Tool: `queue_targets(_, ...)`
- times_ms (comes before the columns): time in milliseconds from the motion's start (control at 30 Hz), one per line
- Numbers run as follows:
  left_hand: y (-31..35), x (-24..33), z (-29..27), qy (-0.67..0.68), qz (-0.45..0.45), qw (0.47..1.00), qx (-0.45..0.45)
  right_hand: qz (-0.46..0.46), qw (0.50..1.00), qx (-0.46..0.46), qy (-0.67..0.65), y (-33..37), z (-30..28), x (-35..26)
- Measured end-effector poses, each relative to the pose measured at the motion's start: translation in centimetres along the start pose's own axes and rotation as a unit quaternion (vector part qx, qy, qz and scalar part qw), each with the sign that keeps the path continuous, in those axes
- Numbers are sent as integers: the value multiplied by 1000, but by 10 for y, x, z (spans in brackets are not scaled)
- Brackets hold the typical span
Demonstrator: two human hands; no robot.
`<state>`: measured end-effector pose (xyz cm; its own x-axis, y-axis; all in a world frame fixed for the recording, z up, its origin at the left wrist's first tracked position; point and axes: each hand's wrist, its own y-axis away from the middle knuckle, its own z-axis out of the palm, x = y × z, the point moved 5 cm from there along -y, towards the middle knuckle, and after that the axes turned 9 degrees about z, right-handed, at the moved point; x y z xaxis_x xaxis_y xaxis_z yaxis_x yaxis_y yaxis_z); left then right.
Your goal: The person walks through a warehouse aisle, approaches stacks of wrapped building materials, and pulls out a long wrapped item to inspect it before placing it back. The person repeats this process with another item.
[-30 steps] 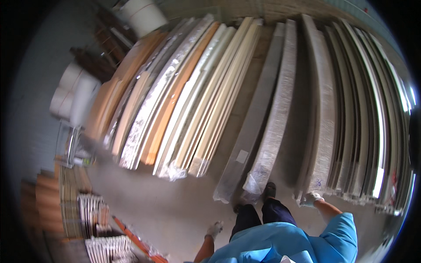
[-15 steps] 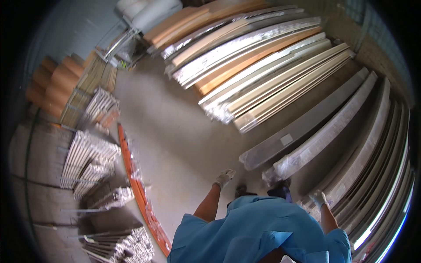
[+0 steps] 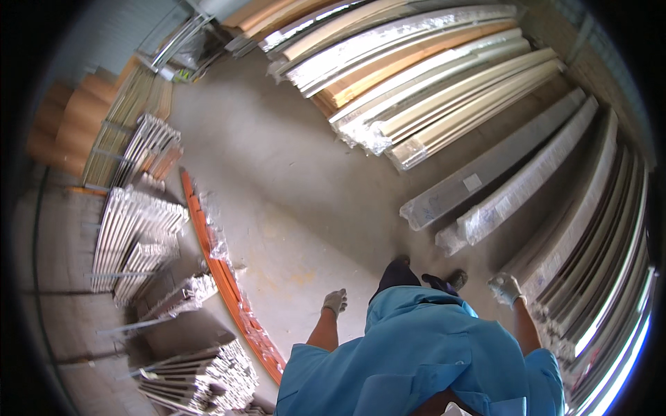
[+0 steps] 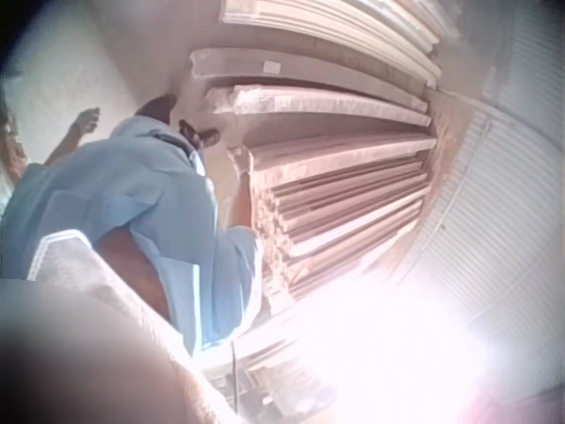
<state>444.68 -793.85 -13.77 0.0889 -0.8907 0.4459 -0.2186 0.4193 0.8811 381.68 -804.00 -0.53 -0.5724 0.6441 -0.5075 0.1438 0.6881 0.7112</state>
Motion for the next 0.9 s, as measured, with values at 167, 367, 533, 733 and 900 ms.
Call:
queue_targets(167,-16,80,45,-72,94,992,-53,-82,988,128,27,38,-10,46)
queue_targets(367,-22,170,119,-202,134,959,-148,121,958,193,-175,162,27,161)
queue_targets(533,38,181,227,-279,207,926,-145,306,910,139,-243,268,125,299)
queue_targets(733,150,67,359,-438,277,802,-296,375,922,-71,-71,349,231,387)
queue_targets(900,194,-13,364,-567,298,676,-365,299,940,38,-162,347,220,403)
